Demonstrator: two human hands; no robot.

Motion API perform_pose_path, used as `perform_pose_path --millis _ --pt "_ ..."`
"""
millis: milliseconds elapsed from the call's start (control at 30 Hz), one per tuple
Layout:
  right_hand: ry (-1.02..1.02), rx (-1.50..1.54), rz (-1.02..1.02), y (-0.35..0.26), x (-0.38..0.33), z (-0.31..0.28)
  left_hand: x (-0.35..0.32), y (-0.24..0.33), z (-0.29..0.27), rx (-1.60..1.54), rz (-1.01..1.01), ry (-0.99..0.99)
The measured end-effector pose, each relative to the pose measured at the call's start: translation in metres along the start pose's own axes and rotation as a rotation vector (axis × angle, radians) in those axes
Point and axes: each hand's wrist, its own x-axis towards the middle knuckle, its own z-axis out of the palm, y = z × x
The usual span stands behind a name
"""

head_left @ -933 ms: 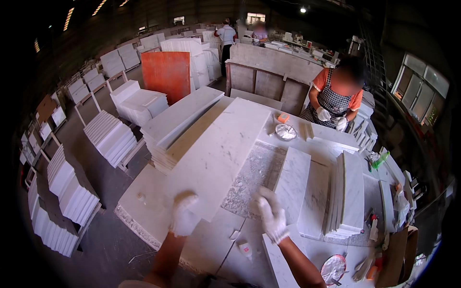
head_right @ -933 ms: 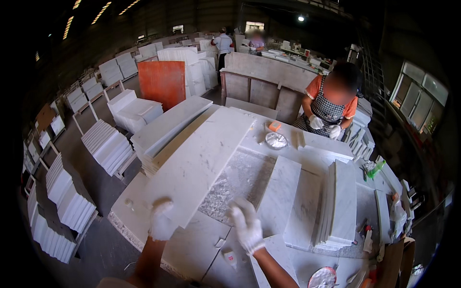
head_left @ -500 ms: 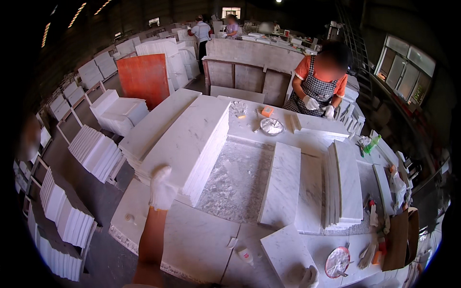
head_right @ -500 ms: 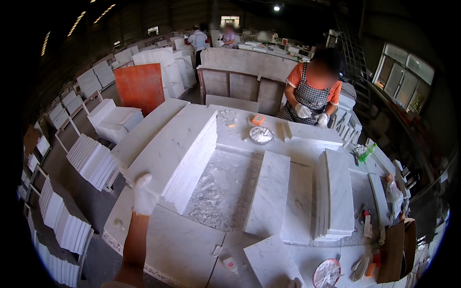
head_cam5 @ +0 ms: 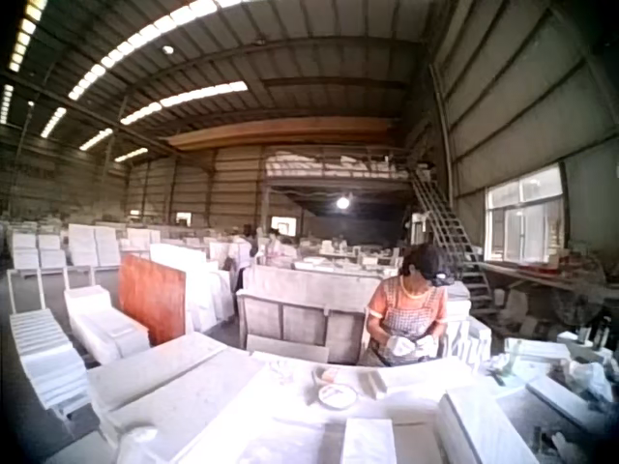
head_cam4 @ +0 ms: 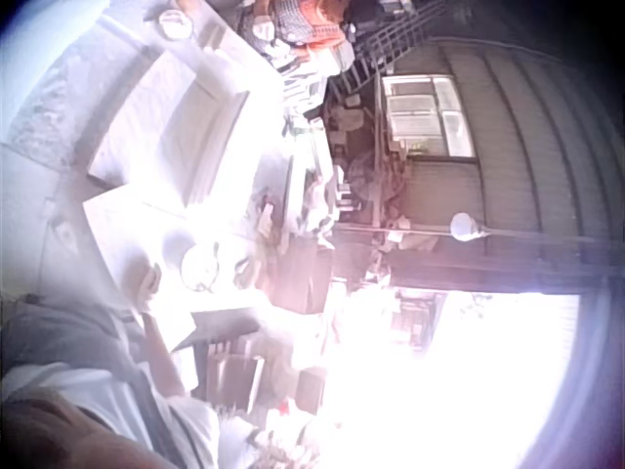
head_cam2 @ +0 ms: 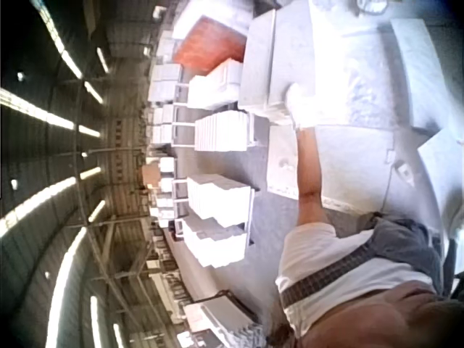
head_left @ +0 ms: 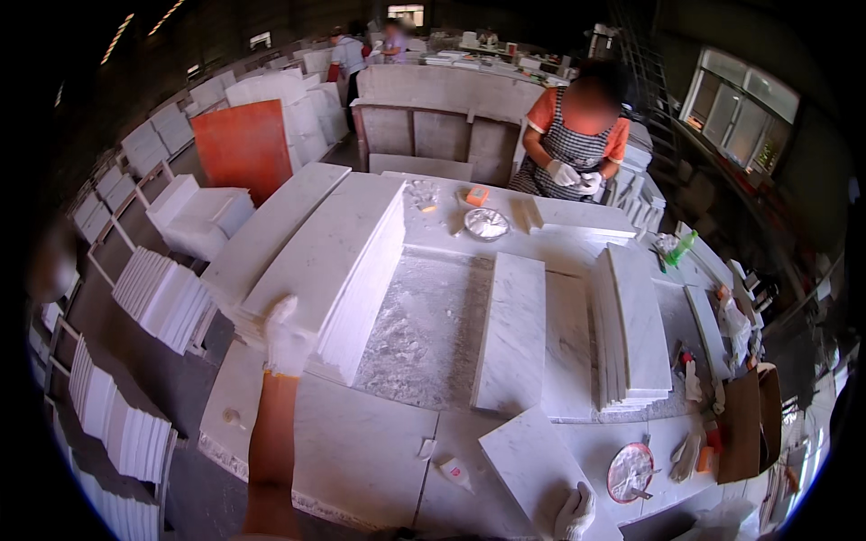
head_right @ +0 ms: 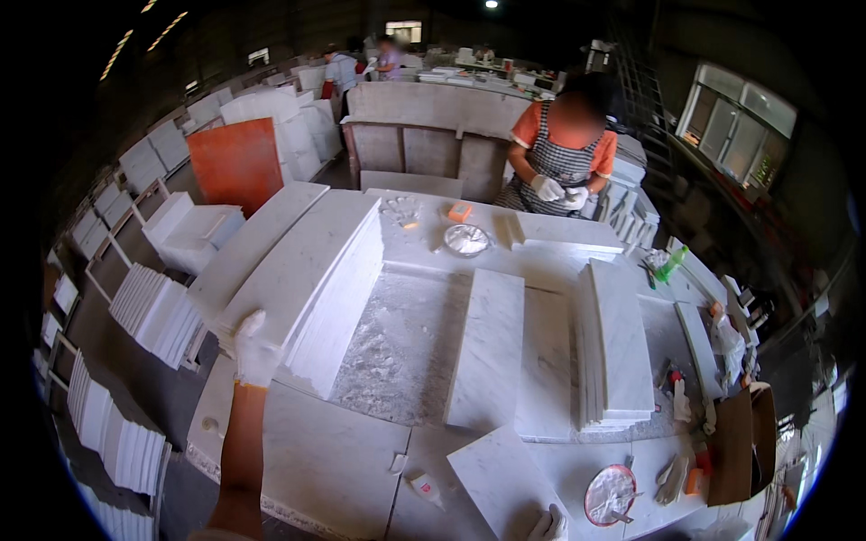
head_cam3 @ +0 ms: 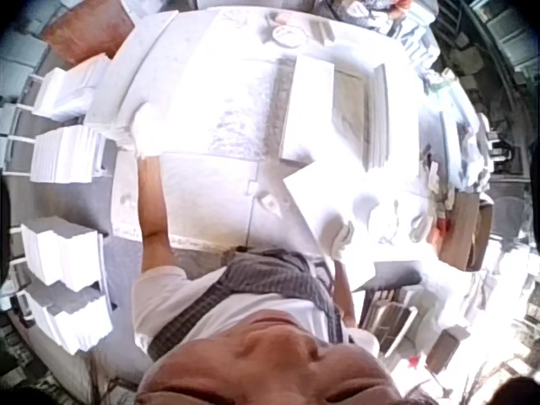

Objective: The person applies a white paste from a small bowl into cracks on rectangular white tiles using a metal spatula. They spread the paste along the cracks, wipe excess with a cloth, and stack the treated tiles on a nearby pile.

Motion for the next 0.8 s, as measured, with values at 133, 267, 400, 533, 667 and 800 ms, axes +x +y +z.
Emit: perform_pose_path --millis 133,267,400,533,667,800 --pt "-0.024 0.031 0.047 0.000 0.003 -0.003 -0.013 0.006 0.020 -0.080 -0.076 -0.035" --pt "-0.046 0.026 0.013 0.001 0.005 -0.006 -0.006 0.015 -0.016 -0.004 -0.091 -0.008" --pt "-0.050 0.128 0.157 -0.009 0.005 -0.015 -0.010 0.024 -0.032 0.104 -0.137 0.020" --pt "-0.031 0.068 0.055 0.027 0.000 -0.004 0.015 0.019 -0.081 0.170 -0.142 -0.032" --pt "-0.071 0.105 0.062 0.025 -0.002 -0.009 0.021 0.022 -0.088 0.337 -0.053 -0.152" --pt "-0.068 0.131 0.074 0.029 -0.003 -0.017 0.012 0.010 -0.056 0.437 -0.066 0.212"
